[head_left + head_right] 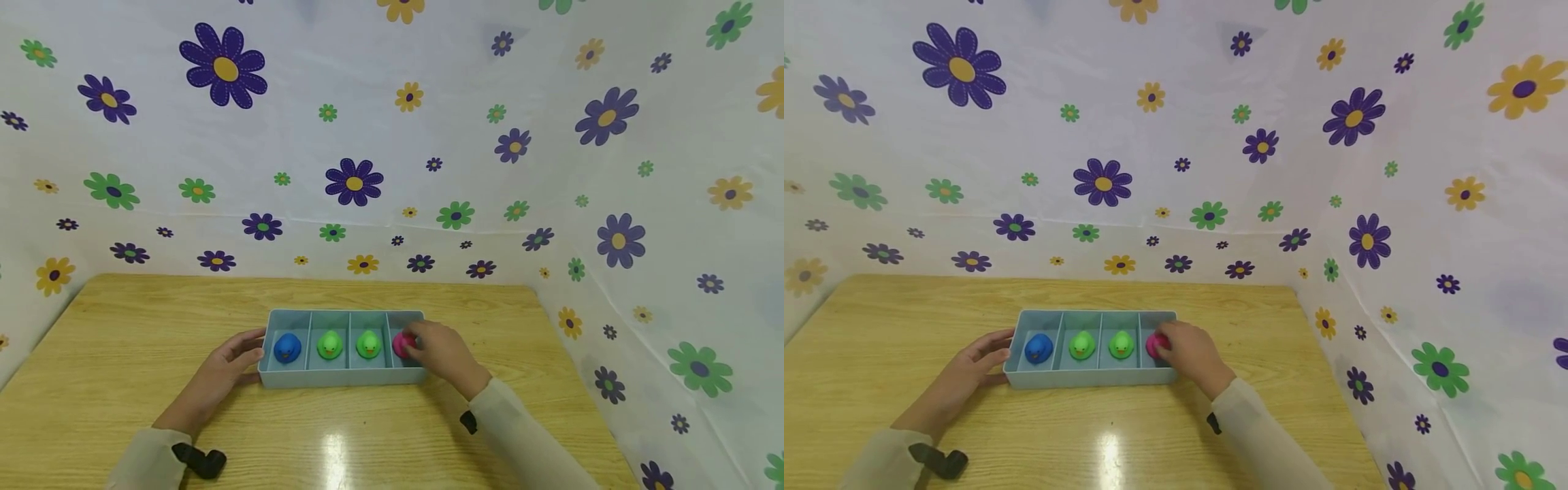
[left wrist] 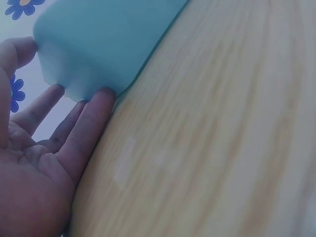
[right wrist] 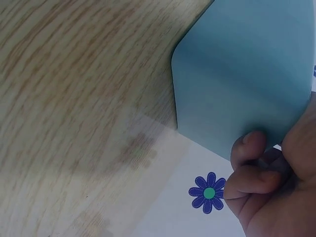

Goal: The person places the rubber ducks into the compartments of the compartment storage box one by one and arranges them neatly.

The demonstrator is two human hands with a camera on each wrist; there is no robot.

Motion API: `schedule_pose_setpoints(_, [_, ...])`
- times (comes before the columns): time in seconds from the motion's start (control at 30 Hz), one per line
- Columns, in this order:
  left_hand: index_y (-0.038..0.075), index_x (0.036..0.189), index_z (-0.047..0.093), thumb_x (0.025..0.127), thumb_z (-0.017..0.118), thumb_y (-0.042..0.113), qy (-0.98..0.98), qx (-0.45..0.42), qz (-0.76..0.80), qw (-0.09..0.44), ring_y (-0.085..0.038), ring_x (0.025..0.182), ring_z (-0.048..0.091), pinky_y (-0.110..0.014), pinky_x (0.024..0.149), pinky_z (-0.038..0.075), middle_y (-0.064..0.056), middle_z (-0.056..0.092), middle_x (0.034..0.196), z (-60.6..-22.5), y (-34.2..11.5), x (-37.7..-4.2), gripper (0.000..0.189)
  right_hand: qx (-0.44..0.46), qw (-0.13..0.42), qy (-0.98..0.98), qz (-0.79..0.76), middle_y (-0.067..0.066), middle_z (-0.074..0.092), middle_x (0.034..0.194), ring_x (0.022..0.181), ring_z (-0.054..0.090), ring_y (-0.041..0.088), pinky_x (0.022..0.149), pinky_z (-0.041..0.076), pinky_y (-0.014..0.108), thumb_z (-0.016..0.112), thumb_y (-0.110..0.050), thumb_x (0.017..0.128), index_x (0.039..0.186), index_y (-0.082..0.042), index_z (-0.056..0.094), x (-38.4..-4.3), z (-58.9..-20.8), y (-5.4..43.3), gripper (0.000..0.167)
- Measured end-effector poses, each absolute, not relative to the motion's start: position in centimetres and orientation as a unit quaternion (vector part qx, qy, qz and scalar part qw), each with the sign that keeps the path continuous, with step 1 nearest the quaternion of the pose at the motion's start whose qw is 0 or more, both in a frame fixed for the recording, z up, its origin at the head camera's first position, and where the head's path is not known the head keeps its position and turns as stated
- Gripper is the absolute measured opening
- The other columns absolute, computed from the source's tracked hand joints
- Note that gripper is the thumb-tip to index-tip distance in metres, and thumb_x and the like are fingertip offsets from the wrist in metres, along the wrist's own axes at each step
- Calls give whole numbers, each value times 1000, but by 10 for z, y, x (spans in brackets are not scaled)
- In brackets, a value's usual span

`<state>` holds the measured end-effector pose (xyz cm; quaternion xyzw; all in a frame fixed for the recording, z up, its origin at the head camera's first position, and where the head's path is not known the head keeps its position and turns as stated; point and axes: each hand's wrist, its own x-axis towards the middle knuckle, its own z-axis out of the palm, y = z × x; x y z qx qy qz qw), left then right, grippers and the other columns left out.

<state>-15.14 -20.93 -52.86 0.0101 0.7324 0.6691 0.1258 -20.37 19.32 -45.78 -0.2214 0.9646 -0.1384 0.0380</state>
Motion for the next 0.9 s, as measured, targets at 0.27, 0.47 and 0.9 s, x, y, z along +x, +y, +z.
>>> schedule_pose_setpoints(0.27, [9,159,35,107,58,37,729,3,673,125,-41,139,46,-41,95,59,-22,40,159,-533,-210,-151,64,-230,32,963,-136,-1,69,95,81,60,13,76,58,34,76,-23,96,111,-11,72,-206,-462,195,19])
schedule_pose_setpoints(0.47, [9,159,36,106,59,39,724,2,679,124,-41,140,45,-42,96,59,-21,40,159,-535,-209,-152,65,-232,28,964,-127,-2,68,96,82,60,13,76,58,33,76,-24,96,112,-11,72,-208,-464,197,20])
schedule_pose_setpoints(0.9, [11,159,36,105,59,43,725,0,676,127,-42,142,44,-44,98,58,-19,39,160,-534,-210,-157,67,-216,-31,959,-180,3,69,113,84,61,14,78,60,35,71,-26,99,122,-12,71,-212,-467,204,27])
